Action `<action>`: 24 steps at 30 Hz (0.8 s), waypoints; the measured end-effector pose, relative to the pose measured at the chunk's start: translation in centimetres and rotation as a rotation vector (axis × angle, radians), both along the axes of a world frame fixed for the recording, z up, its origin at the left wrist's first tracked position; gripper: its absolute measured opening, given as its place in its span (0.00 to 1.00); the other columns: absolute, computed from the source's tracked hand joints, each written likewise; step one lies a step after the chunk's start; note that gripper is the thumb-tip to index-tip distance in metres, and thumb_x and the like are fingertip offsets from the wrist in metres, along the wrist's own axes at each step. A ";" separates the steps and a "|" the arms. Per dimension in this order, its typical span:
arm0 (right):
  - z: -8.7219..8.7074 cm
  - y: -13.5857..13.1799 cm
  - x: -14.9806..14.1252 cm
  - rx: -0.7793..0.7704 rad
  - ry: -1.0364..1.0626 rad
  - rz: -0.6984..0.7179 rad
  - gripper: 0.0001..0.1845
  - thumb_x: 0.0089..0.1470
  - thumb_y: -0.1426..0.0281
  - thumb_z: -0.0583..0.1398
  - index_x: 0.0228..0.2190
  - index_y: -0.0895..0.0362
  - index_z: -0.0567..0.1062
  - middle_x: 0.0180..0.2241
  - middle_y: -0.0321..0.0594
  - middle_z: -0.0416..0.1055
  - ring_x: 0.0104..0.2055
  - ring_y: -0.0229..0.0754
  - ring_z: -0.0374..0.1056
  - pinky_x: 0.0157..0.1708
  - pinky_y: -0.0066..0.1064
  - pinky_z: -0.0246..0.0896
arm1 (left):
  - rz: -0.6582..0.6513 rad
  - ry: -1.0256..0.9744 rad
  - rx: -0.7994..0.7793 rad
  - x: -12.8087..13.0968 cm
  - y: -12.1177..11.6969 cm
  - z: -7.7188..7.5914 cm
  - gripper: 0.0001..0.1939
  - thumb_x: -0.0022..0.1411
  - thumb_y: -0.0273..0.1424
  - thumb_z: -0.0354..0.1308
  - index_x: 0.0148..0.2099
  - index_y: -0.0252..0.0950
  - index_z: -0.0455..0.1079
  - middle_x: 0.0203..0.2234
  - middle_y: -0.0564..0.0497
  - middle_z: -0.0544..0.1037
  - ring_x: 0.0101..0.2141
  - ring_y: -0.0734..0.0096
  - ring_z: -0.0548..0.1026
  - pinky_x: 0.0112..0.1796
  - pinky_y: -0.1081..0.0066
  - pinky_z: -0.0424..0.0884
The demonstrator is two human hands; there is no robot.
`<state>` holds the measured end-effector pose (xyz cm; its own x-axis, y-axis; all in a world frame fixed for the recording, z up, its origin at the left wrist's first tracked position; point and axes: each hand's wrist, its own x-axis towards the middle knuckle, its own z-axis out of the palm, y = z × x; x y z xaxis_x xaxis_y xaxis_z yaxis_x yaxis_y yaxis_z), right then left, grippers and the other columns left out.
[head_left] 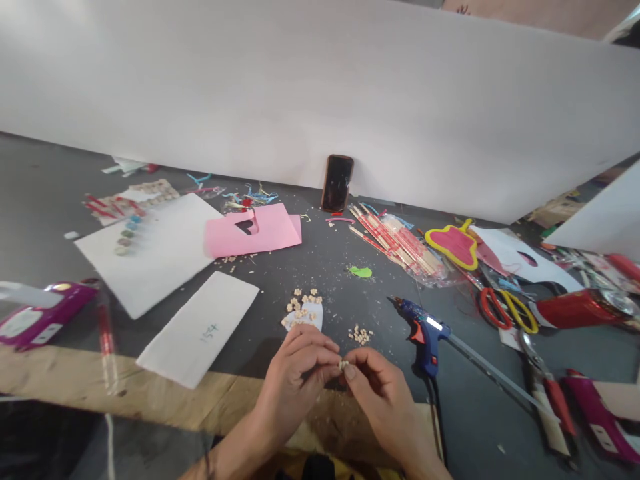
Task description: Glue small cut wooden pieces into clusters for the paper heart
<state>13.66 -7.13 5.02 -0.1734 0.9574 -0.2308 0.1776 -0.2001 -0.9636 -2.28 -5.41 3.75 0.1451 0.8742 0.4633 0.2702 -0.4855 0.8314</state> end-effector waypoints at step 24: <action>0.3 -0.1 0.9 0.070 -0.103 -0.004 0.11 0.56 0.62 0.56 0.30 0.56 0.73 0.23 0.33 0.65 0.26 0.35 0.60 0.26 0.23 0.56 | -0.072 0.032 -0.132 -0.2 0.1 0.5 0.03 0.58 0.27 0.60 0.37 0.36 0.74 0.31 0.48 0.79 0.36 0.64 0.74 0.39 0.64 0.72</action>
